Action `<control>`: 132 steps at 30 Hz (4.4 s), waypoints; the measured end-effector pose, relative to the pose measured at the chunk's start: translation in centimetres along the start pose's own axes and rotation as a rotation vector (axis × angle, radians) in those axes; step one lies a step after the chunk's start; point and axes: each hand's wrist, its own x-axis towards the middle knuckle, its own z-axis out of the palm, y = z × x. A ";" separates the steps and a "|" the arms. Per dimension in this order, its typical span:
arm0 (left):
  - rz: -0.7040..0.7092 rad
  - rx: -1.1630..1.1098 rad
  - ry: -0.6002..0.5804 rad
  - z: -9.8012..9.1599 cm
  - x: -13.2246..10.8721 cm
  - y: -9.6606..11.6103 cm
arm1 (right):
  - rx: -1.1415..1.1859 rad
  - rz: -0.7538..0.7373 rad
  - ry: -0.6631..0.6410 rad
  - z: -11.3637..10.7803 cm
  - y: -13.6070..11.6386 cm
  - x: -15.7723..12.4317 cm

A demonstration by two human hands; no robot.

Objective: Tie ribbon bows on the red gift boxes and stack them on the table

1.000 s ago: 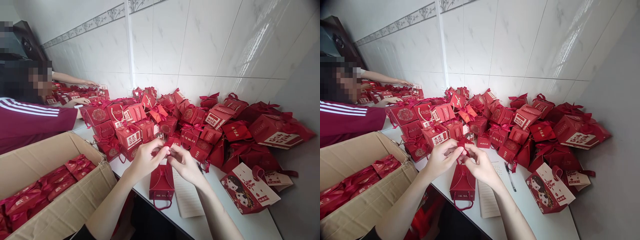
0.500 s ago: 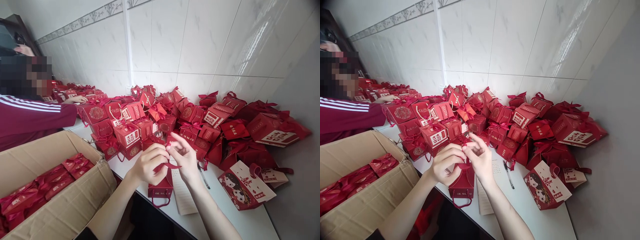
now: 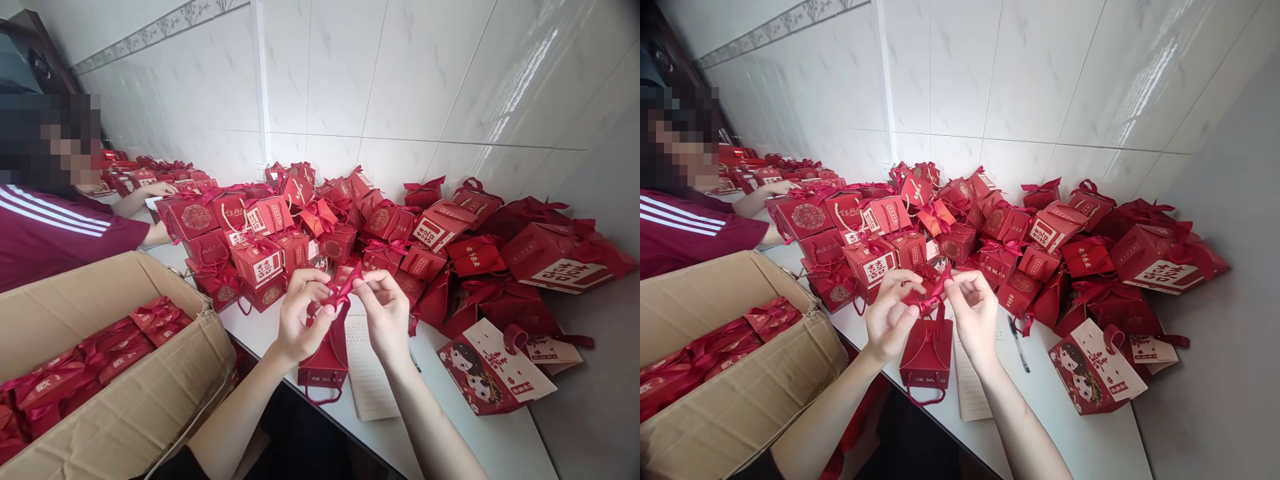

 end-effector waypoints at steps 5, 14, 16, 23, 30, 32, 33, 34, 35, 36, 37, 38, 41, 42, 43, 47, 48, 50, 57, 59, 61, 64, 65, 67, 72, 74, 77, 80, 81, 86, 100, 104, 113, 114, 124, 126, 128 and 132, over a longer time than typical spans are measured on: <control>-0.416 -0.328 0.116 0.3 0.1 -0.2 | 0.011 -0.052 0.024 -1.0 -0.2 0.4; -0.578 -0.460 0.102 0.6 0.9 0.7 | -0.090 -0.061 0.066 -1.4 -0.8 0.4; -0.582 -0.427 0.132 0.1 0.5 0.4 | -0.091 -0.034 0.115 -1.7 -0.5 0.4; -0.704 -0.363 0.366 -2.6 -1.7 -1.6 | -0.077 0.084 0.391 -4.8 2.4 -2.1; -0.848 -0.348 0.561 -5.6 -4.4 -3.5 | -0.058 0.169 0.648 -8.9 3.2 -4.9; -0.889 -0.342 0.607 -6.4 -5.4 -4.2 | -0.063 0.181 0.701 -9.6 3.2 -5.6; -0.906 -0.336 0.626 -6.8 -5.8 -4.5 | -0.072 0.182 0.718 -9.9 3.3 -5.9; -0.920 -0.324 0.638 -7.2 -6.1 -4.8 | -0.083 0.181 0.729 -10.2 3.3 -6.2; -0.932 -0.307 0.646 -7.6 -6.4 -5.1 | -0.095 0.180 0.732 -10.5 3.4 -6.4; -0.943 -0.288 0.645 -7.9 -6.7 -5.3 | -0.103 0.177 0.730 -10.8 3.5 -6.5; -0.954 -0.268 0.640 -8.1 -6.9 -5.5 | -0.109 0.175 0.728 -11.0 3.5 -6.7; -0.966 -0.250 0.630 -8.3 -7.0 -5.6 | -0.110 0.174 0.726 -11.2 3.6 -6.8; -0.995 -0.209 0.603 -8.6 -7.2 -5.7 | -0.101 0.189 0.728 -11.4 3.7 -6.8; -1.001 -0.194 0.598 -8.7 -7.3 -5.7 | -0.096 0.196 0.729 -11.4 3.7 -6.8; -1.006 -0.178 0.595 -8.7 -7.4 -5.7 | -0.093 0.205 0.727 -11.4 3.8 -6.8; -1.022 -0.057 0.523 -9.1 -8.3 -6.3 | -0.097 0.255 0.721 -12.0 4.4 -7.2; -1.026 -0.020 0.494 -9.4 -8.6 -6.5 | -0.105 0.273 0.715 -12.3 4.6 -7.4; -1.043 0.039 0.432 -9.9 -9.2 -6.9 | -0.154 0.321 0.689 -13.0 4.9 -7.9; -0.639 0.503 0.115 -9.1 -8.0 -4.9 | -0.745 0.036 0.571 -11.2 4.5 -7.9; -0.566 0.489 -0.162 -7.8 -6.8 -4.1 | -0.819 0.010 0.288 -9.6 4.6 -7.0; -0.642 0.397 -0.430 -6.6 -5.9 -3.6 | -0.825 0.114 -0.009 -8.3 5.0 -6.1; -0.798 0.303 -0.654 -5.5 -5.3 -3.7 | -0.729 0.424 -0.322 -7.3 5.8 -5.0; -0.837 0.272 -0.691 -5.3 -5.4 -3.9 | -0.685 0.520 -0.395 -7.3 6.0 -4.8; -0.919 0.175 -0.741 -5.3 -5.5 -4.3 | -0.599 0.650 -0.493 -7.3 6.3 -4.5; -1.111 -0.136 -0.585 -5.2 -5.5 -5.1 | -0.338 0.758 -0.509 -7.7 6.7 -4.2; -1.119 -0.214 -0.536 -5.3 -5.2 -5.0 | -0.293 0.741 -0.511 -7.9 6.7 -3.9; -1.120 -0.229 -0.572 -5.6 -5.0 -5.1 | -0.308 0.687 -0.527 -8.2 6.3 -3.5; -1.105 -0.188 -0.595 -6.0 -5.3 -5.4 | -0.336 0.651 -0.512 -8.6 6.1 -3.2; -1.096 -0.185 -0.592 -6.2 -5.5 -5.6 | -0.342 0.635 -0.506 -8.8 6.2 -3.2; -1.076 -0.190 -0.613 -6.7 -6.2 -6.3 | -0.371 0.597 -0.512 -9.6 7.1 -3.2; -1.099 -0.293 -0.579 -6.4 -7.7 -7.8 | -0.429 0.579 -0.565 -10.1 7.5 -3.6; -1.083 -0.258 -0.554 -6.5 -7.8 -7.8 | -0.444 0.560 -0.573 -9.9 7.5 -3.6; -1.138 -0.327 -0.437 -6.1 -5.7 -5.0 | -0.418 0.573 -0.583 -8.3 4.6 -2.8; -1.141 -0.322 -0.437 -6.0 -5.3 -4.7 | -0.412 0.546 -0.582 -7.8 4.0 -2.6; -0.883 0.226 -0.629 -6.0 -3.1 -2.0 | -0.284 0.374 -0.622 -4.2 3.9 -2.3; -0.821 0.315 -0.630 -6.1 -2.9 -1.3 | -0.297 0.344 -0.579 -4.1 4.8 -2.6; -0.760 0.350 -0.659 -6.1 -2.6 -0.6 | -0.338 0.305 -0.516 -3.9 5.6 -2.9; -0.690 0.317 -0.776 -5.9 -2.1 0.3 | -0.425 0.230 -0.442 -3.6 6.5 -3.4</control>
